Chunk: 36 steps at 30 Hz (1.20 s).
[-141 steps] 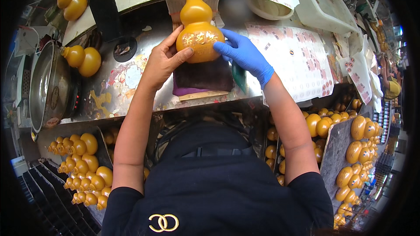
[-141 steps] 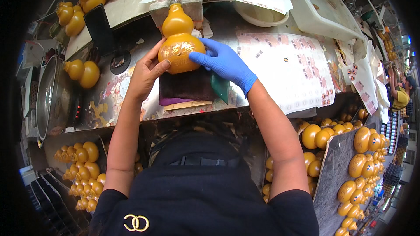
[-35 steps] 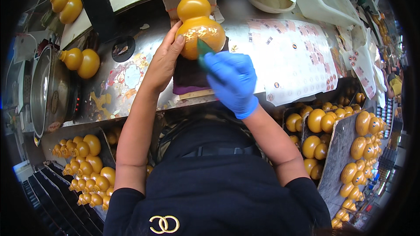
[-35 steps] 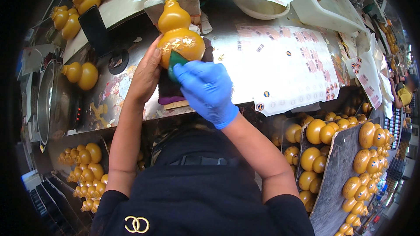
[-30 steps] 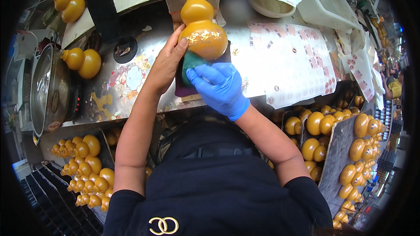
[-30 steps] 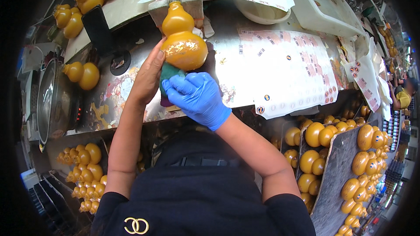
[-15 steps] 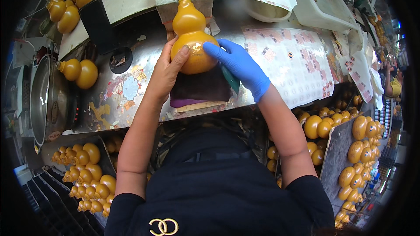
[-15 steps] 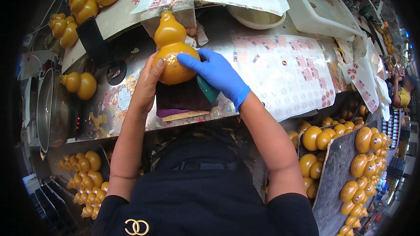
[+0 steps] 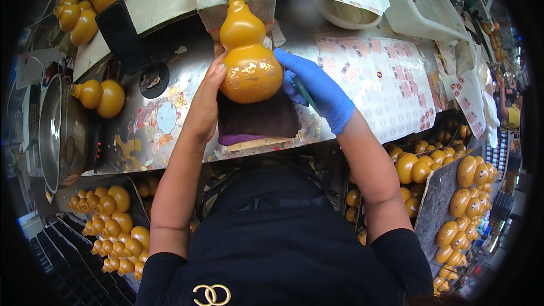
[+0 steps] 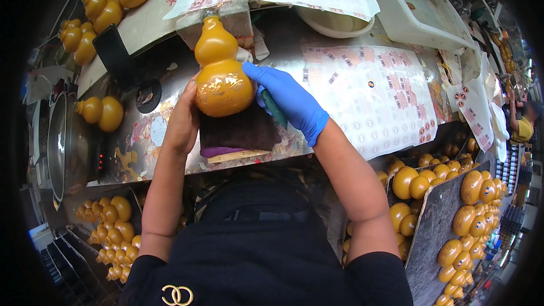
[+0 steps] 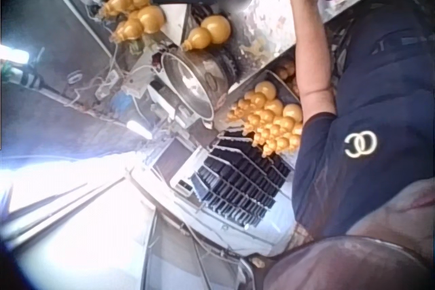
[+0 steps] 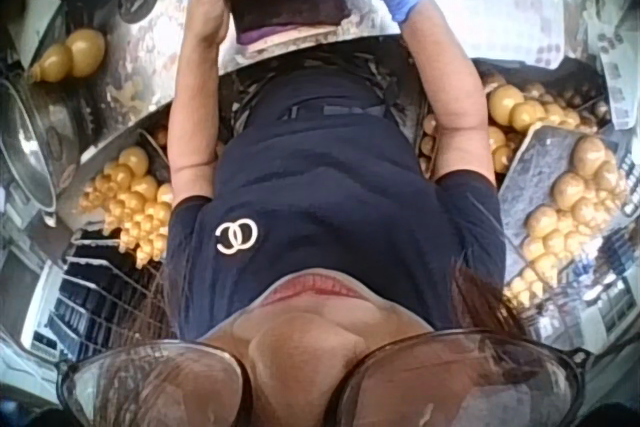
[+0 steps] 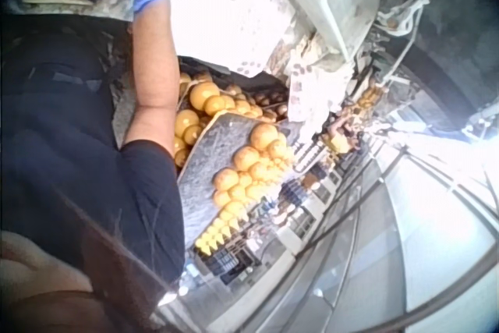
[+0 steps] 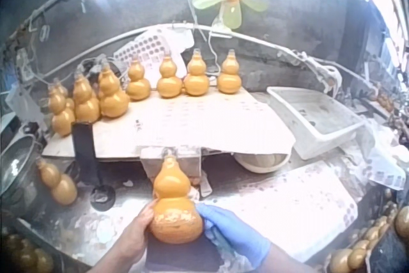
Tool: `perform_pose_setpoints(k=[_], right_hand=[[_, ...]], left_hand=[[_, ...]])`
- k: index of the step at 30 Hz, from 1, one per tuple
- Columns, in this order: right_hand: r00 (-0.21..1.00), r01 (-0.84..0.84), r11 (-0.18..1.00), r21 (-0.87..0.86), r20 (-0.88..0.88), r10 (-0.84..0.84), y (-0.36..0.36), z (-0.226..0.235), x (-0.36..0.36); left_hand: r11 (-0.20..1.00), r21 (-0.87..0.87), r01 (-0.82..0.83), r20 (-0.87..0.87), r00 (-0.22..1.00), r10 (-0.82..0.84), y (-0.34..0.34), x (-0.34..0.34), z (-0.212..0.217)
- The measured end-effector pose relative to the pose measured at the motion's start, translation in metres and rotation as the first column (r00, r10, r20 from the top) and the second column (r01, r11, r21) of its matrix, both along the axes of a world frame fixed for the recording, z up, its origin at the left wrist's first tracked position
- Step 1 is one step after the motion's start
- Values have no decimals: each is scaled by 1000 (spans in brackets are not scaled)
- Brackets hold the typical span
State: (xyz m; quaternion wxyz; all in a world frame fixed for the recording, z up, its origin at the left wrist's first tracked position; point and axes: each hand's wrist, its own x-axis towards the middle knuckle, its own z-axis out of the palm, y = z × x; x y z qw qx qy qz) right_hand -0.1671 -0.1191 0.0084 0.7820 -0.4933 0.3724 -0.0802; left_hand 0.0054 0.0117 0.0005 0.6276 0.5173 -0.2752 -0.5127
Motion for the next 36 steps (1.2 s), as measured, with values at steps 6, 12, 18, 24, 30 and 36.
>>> perform_pose_setpoints(k=[6,12,18,24,30,36], right_hand=[[979,-205,892,-403,-85,187,-11,14,11],[973,-229,929,-292,-99,209,-12,25,14],[986,-166,955,-247,-22,166,-11,16,13],[981,-172,924,-340,-145,129,-9,16,13],[972,-236,863,-446,-123,202,-10,2,16],[999,-50,960,-277,-31,43,-4,1,14]], left_hand=[[999,36,34,141,989,-39,-7,-1,12],[1000,12,11,17,1000,-11,-7,-5,10],[1000,-12,-1,29,1000,2,-7,-4,6],[999,-7,-36,84,996,36,-7,-1,3],[999,-1,-32,169,985,32,-10,-6,5],[999,-18,-44,72,996,45,-9,0,5]])
